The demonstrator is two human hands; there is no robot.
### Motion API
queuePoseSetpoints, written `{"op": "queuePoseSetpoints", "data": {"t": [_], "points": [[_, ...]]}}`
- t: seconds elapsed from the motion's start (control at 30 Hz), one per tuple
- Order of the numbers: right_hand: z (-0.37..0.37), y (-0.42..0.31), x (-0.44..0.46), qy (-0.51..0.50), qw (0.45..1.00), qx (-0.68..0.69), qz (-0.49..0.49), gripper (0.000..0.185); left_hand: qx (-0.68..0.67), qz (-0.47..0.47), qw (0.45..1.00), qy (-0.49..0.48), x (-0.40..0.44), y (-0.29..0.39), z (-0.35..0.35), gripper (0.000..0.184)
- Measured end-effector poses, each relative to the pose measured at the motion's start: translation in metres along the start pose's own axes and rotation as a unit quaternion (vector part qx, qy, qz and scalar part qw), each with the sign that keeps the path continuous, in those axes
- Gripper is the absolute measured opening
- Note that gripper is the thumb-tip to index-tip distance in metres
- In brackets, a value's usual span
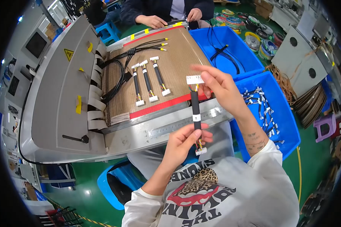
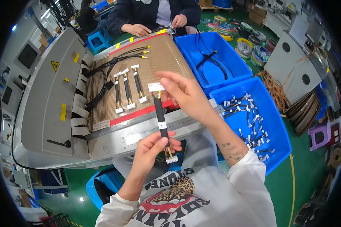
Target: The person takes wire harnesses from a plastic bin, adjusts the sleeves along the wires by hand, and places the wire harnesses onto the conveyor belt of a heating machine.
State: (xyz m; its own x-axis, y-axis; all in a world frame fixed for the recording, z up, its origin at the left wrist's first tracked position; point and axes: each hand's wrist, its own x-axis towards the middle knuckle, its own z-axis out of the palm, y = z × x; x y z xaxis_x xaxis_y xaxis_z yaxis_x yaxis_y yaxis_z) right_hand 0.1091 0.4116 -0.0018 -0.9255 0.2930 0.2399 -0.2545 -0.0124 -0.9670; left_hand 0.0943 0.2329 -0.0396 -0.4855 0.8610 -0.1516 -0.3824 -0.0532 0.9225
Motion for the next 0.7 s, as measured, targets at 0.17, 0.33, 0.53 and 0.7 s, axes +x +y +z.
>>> {"op": "queuePoseSetpoints", "data": {"t": [0.17, 0.33, 0.53, 0.7], "points": [[0.008, 0.022, -0.016, 0.061, 0.995, -0.064, -0.037, 0.036, 0.020, 0.107, 0.989, 0.103, 0.017, 0.010, -0.008, 0.026], [0.040, 0.051, -0.045, 0.063, 0.997, 0.044, 0.002, 0.030, -0.013, 0.169, 0.975, 0.143, 0.029, 0.008, -0.018, 0.027], [0.049, 0.041, -0.060, -0.020, 0.997, -0.006, 0.078, 0.026, -0.007, 0.175, 0.978, 0.109, 0.030, 0.022, -0.023, 0.033], [0.050, 0.036, -0.068, -0.031, 0.996, -0.048, 0.074, 0.026, -0.069, 0.236, 0.960, 0.133, 0.039, 0.049, -0.036, 0.048]]}}
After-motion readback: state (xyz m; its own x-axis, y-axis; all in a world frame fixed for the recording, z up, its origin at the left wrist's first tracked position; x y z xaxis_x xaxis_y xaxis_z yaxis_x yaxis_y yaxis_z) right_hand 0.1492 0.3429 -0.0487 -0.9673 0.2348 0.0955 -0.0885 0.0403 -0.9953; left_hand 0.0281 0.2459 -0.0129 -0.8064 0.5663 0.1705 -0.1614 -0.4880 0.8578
